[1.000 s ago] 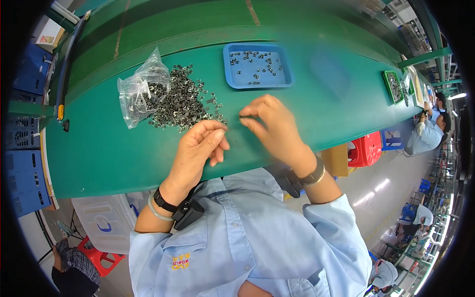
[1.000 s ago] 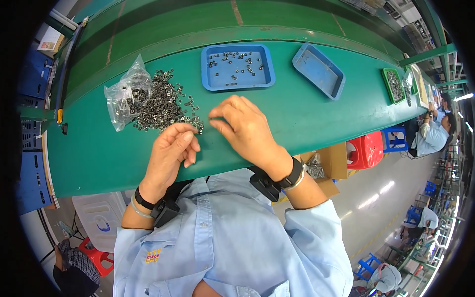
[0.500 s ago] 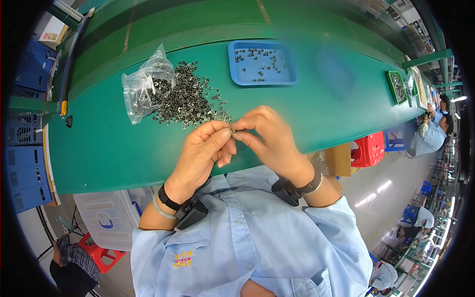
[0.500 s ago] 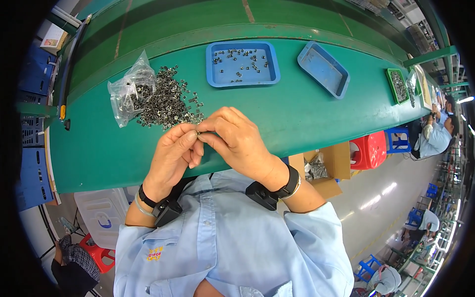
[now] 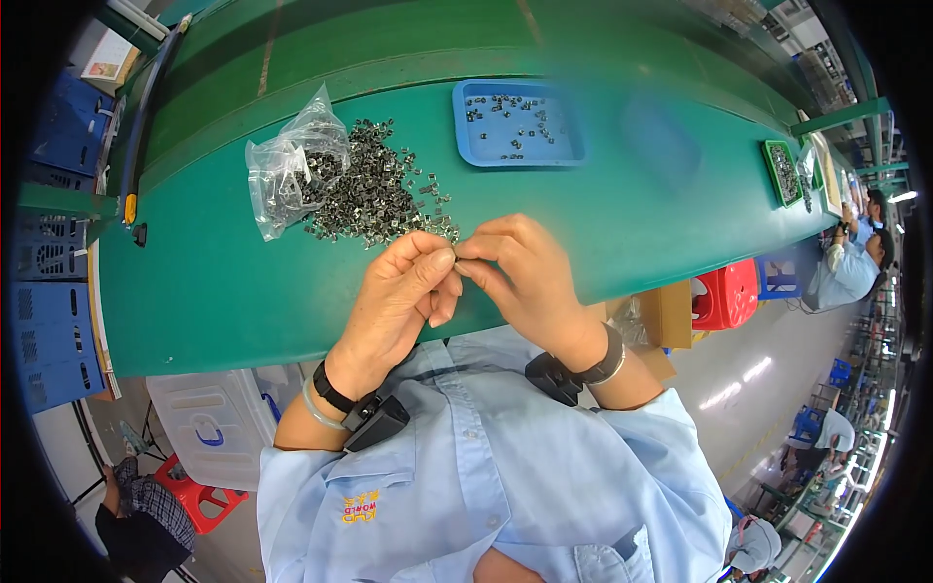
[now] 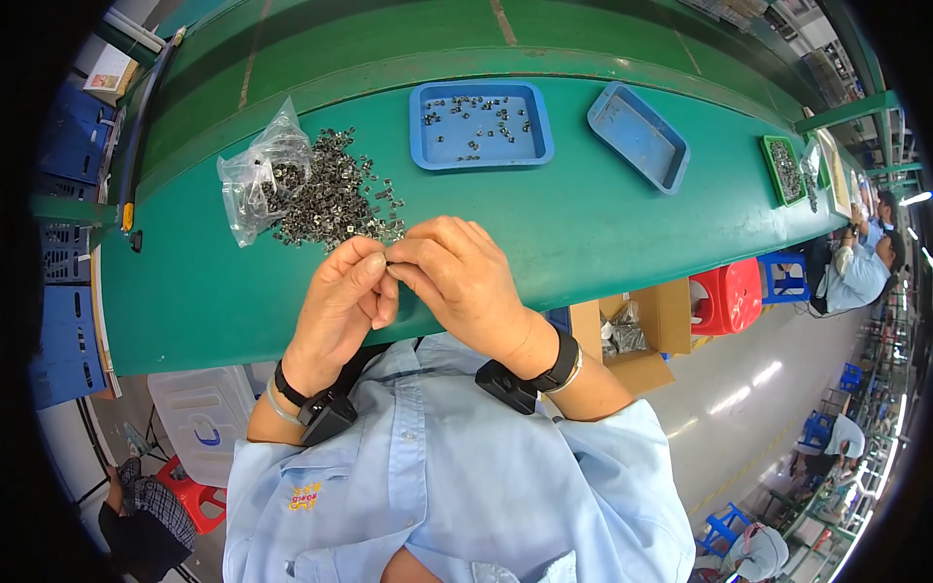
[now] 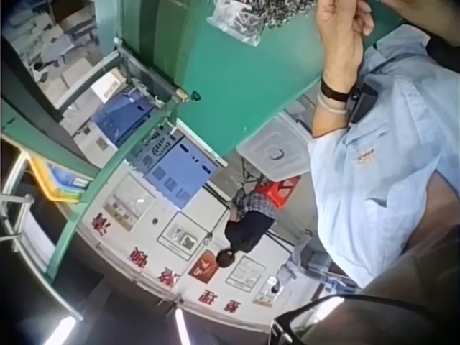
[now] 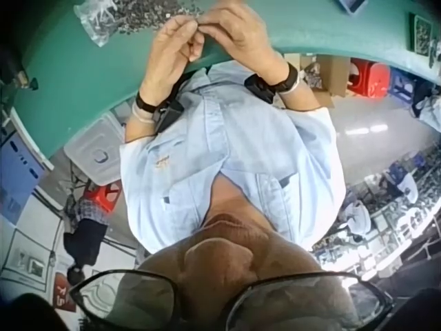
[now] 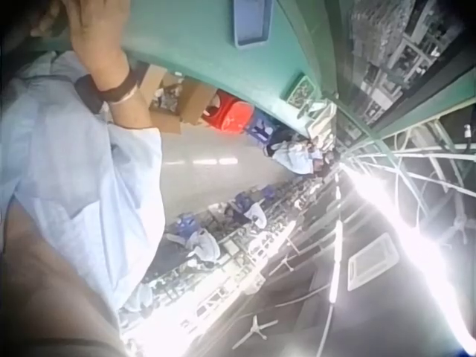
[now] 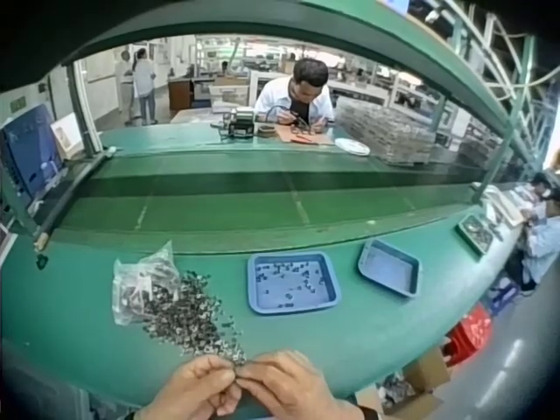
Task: The person picks up a metal component from a pile by hand, rotates it between their fingers, and places it into a blue tray, repeating the process several times.
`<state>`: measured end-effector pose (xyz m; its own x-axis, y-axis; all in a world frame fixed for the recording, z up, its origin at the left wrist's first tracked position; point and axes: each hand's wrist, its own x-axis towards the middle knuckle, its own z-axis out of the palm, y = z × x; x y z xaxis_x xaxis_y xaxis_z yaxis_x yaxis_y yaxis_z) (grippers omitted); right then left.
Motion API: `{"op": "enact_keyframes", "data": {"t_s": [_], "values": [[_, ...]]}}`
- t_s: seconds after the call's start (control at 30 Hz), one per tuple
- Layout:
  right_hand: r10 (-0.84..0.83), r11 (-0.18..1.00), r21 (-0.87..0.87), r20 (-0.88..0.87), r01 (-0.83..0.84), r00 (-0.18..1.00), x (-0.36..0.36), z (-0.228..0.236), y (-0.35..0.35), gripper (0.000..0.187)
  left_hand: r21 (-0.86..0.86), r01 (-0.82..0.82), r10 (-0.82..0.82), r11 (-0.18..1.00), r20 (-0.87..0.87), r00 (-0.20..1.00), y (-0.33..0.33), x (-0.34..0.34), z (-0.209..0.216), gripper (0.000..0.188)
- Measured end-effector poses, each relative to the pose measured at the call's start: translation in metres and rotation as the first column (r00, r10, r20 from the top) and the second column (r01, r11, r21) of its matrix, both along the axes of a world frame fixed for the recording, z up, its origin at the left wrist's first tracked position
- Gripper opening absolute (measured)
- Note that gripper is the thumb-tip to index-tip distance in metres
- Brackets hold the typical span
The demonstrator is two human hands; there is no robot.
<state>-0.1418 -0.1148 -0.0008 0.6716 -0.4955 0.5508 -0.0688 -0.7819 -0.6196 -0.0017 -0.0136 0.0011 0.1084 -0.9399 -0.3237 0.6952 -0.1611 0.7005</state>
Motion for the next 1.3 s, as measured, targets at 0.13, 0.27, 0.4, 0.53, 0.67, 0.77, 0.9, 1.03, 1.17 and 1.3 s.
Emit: {"op": "enact_keyframes", "data": {"t_s": [0.13,0.27,0.4,0.53,0.67,0.77,0.9,1.03,1.17,1.3], "values": [[0.003,1.0,0.014,0.025,-0.003,1.0,-0.002,-0.001,0.0,0.023,-0.023,-0.029,0.029,0.999,0.0,1.0,0.001,-0.002,0.002,0.019],[0.052,0.965,0.253,0.058,-0.065,0.997,-0.003,0.0,0.0,0.02,-0.033,-0.019,0.018,0.999,-0.009,1.0,0.002,-0.002,0.006,0.019],[0.048,0.956,0.284,0.084,-0.071,0.995,-0.003,-0.003,0.0,0.016,-0.04,-0.019,0.019,0.999,-0.005,1.0,0.001,-0.005,0.006,0.017],[0.034,0.964,0.259,0.069,-0.051,0.997,-0.004,-0.004,0.003,0.016,-0.034,-0.017,0.017,0.999,0.004,1.0,0.001,-0.007,0.004,0.014],[0.039,0.967,0.249,0.061,-0.053,0.997,-0.005,-0.005,0.005,0.016,-0.064,-0.011,0.008,0.998,-0.041,0.999,0.001,-0.005,-0.004,0.012],[0.038,0.962,0.265,0.083,-0.059,0.996,-0.005,-0.007,0.007,0.015,-0.127,-0.01,-0.009,0.992,-0.152,0.988,0.001,-0.006,-0.009,0.012],[0.041,0.958,0.278,0.103,-0.068,0.994,-0.005,-0.011,0.01,0.015,-0.146,-0.027,-0.003,0.989,-0.2,0.98,0.002,-0.008,-0.013,0.011],[0.037,0.979,0.198,0.074,-0.052,0.997,-0.005,-0.012,0.007,0.016,-0.105,-0.022,0.009,0.994,-0.12,0.993,0.001,-0.007,-0.01,0.011],[0.054,0.997,0.051,0.061,-0.057,0.997,-0.005,-0.01,-0.001,0.017,-0.032,-0.021,0.025,0.999,0.117,0.993,0.001,-0.003,-0.002,0.011],[0.07,0.982,0.166,0.135,-0.092,0.988,-0.004,-0.006,0.002,0.018,-0.085,-0.027,0.026,0.996,-0.011,1.0,0.003,-0.004,0.006,0.012]]}}
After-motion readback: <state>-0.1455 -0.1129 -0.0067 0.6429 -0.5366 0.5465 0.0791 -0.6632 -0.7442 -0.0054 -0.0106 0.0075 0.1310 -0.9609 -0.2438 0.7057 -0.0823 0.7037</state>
